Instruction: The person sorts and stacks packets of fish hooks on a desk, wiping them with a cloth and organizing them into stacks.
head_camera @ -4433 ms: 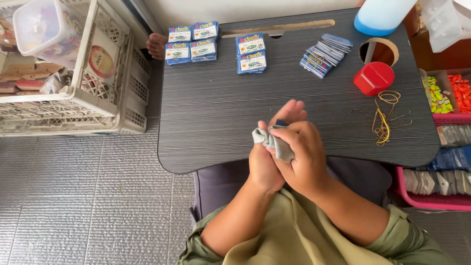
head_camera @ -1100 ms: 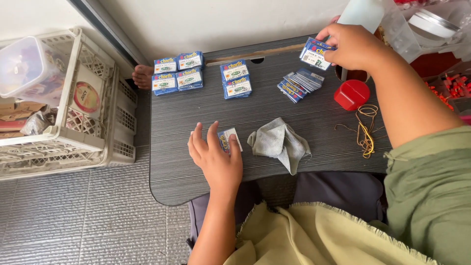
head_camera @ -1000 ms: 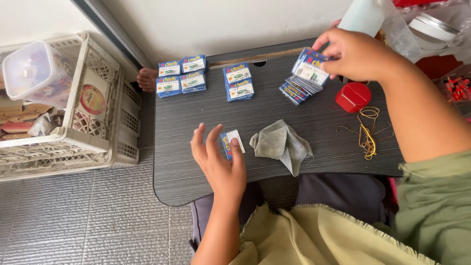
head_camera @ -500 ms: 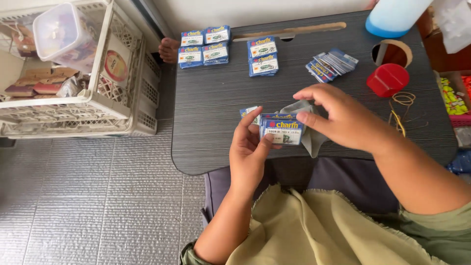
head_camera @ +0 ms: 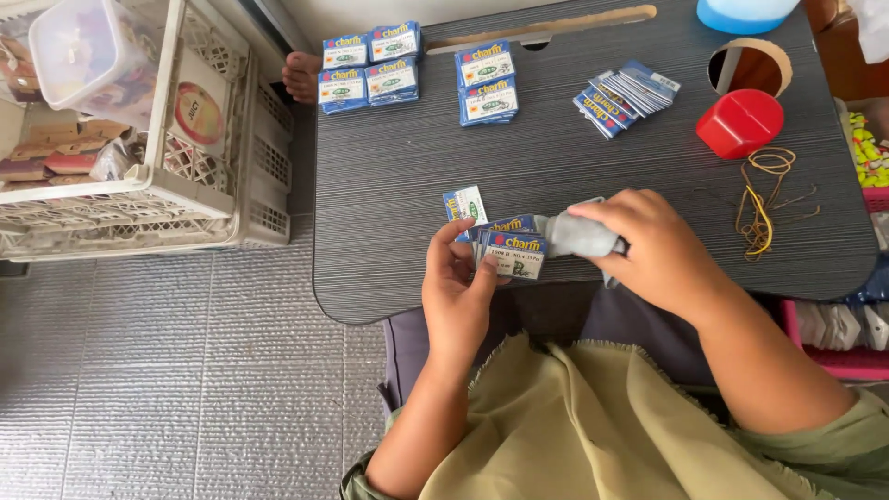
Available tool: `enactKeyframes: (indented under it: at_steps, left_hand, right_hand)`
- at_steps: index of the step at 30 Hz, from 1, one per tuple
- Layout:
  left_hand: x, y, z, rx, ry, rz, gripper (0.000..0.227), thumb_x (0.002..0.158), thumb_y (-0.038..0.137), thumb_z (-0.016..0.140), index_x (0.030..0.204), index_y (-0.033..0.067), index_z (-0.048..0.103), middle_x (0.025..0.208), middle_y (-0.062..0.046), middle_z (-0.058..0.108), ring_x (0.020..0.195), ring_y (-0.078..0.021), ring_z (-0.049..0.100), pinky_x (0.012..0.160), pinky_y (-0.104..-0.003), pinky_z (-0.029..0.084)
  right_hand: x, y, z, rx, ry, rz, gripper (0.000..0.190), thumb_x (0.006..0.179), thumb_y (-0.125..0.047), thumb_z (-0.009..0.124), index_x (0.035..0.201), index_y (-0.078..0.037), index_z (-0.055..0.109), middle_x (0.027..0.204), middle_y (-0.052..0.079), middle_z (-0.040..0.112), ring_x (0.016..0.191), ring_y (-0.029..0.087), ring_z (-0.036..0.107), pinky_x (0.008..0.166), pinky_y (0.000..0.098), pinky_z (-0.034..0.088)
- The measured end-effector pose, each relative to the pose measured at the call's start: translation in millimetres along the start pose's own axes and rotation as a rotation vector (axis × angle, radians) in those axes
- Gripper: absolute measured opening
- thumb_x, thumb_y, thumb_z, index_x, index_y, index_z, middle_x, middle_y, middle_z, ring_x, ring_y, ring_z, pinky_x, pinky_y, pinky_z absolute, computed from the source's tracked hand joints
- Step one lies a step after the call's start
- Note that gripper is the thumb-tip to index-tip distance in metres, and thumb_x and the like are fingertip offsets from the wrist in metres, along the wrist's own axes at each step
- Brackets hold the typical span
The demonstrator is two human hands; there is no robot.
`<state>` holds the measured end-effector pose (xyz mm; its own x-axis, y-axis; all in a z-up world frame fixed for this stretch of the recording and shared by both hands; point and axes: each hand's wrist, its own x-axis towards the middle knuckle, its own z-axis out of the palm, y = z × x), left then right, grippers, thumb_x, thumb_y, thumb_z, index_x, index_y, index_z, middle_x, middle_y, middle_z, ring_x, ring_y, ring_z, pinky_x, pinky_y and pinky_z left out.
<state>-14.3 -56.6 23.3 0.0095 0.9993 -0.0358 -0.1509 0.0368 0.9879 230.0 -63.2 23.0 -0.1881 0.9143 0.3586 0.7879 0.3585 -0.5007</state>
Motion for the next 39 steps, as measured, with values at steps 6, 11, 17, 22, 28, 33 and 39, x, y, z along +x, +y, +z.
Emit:
enactKeyframes:
  at_steps: [6,11,17,22,28,33,39]
  left_hand:
    - [4.9,11.9,39.2,0.205,-0.086,-0.111,0.036,0.092,0.007,0.065,0.124,0.0135,0.052,0.081,0.0,0.045,0.07,-0.0077,0.053,0.073,-0.029,0.068]
    - [15.3,8.1,76.6,0.531,-0.114,0.016,0.03,0.091,0.015,0.063,0.118,0.0107,0.051,0.073,0.0,0.048,0.063,-0.0163,0.049,0.058,-0.034,0.044]
    - [20.0,-8.4,76.6,0.899,-0.027,0.425,0.042,0.09,0.024,0.066,0.127,0.0085,0.054,0.122,-0.014,0.054,0.105,-0.0351,0.062,0.078,-0.044,0.054]
    - [29.7,-15.9,64.9,1.032,-0.201,0.596,0.051,0.088,0.028,0.076,0.134,0.0132,0.059,0.138,-0.014,0.053,0.1,-0.0372,0.059,0.088,-0.045,0.052]
    - [32.3,-11.6,60.1,0.946,-0.299,0.527,0.042,0.082,0.028,0.083,0.114,0.0135,0.061,0.118,-0.006,0.058,0.1,-0.0318,0.056,0.089,-0.041,0.049]
    - [30.5,-8.5,54.7,0.764,-0.263,0.508,0.03,0.085,0.014,0.08,0.103,0.0109,0.057,0.104,-0.006,0.055,0.099,-0.0278,0.056,0.091,-0.04,0.044]
    - [25.4,8.8,51.1,0.4,-0.236,-0.01,0.009,0.092,0.01,0.07,0.099,0.0129,0.063,0.082,0.004,0.06,0.077,-0.008,0.055,0.071,-0.024,0.047]
  right_hand:
    - [-75.2,47.3,-45.1,1.003,0.325,0.645,0.043,0.095,-0.018,0.057,0.137,-0.008,0.056,0.128,0.011,0.066,0.102,0.015,0.064,0.087,0.0285,0.051]
    - [-200.6,149.9,-51.7,0.771,0.004,-0.023,0.025,0.103,-0.005,0.044,0.128,-0.004,0.046,0.137,0.039,0.045,0.126,0.052,0.051,0.112,0.0654,0.045]
    - [-69.7,96.8,-72.6,1.514,-0.05,0.219,0.031,0.103,-0.031,0.06,0.124,-0.008,0.061,0.114,0.018,0.053,0.09,0.036,0.057,0.078,0.0433,0.053]
    - [-92.0,26.3,-102.1,1.772,-0.114,0.289,0.039,0.104,-0.027,0.062,0.131,-0.001,0.055,0.137,0.027,0.044,0.117,0.043,0.059,0.09,0.0527,0.054]
    - [-102.7,38.2,-97.3,1.762,-0.019,0.332,0.038,0.102,-0.031,0.065,0.125,-0.001,0.058,0.108,0.038,0.064,0.097,0.05,0.07,0.089,0.0552,0.052]
    - [-111.4,52.3,-90.5,1.911,0.205,0.407,0.047,0.104,-0.017,0.066,0.148,-0.004,0.055,0.131,0.039,0.058,0.112,0.055,0.058,0.085,0.0683,0.055]
    - [-93.8,26.8,-78.8,1.449,0.367,0.453,0.044,0.099,-0.032,0.059,0.132,-0.004,0.057,0.128,0.037,0.062,0.105,0.048,0.071,0.086,0.0545,0.059]
